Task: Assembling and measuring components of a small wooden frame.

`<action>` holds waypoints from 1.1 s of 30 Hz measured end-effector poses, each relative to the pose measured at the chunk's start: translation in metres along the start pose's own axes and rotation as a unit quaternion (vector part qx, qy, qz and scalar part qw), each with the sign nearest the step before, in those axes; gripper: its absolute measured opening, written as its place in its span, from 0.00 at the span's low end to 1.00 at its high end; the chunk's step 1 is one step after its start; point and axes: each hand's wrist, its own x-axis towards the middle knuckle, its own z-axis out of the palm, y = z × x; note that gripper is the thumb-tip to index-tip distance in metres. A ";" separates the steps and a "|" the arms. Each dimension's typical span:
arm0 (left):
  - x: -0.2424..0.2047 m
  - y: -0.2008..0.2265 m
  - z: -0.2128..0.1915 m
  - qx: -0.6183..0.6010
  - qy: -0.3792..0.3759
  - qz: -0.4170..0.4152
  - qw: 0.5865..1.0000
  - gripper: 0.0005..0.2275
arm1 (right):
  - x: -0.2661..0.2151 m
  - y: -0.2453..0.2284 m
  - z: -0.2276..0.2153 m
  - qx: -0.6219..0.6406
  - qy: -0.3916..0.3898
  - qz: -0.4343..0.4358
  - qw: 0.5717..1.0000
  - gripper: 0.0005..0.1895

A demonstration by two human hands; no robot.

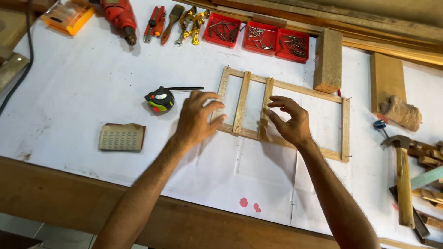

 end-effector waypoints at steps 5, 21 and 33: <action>-0.004 -0.052 -0.041 0.209 -0.008 -0.150 0.966 0.27 | 0.011 -0.018 0.041 0.032 -0.016 -0.043 0.998 0.11; 0.020 0.025 -0.073 -0.067 0.015 -0.002 0.998 0.42 | 0.020 -0.140 -0.013 -0.028 -0.012 -0.227 0.973 0.35; 0.045 0.132 -0.042 -0.241 0.080 0.115 0.960 0.40 | 0.004 -0.144 -0.089 -0.024 -0.157 -0.154 0.975 0.29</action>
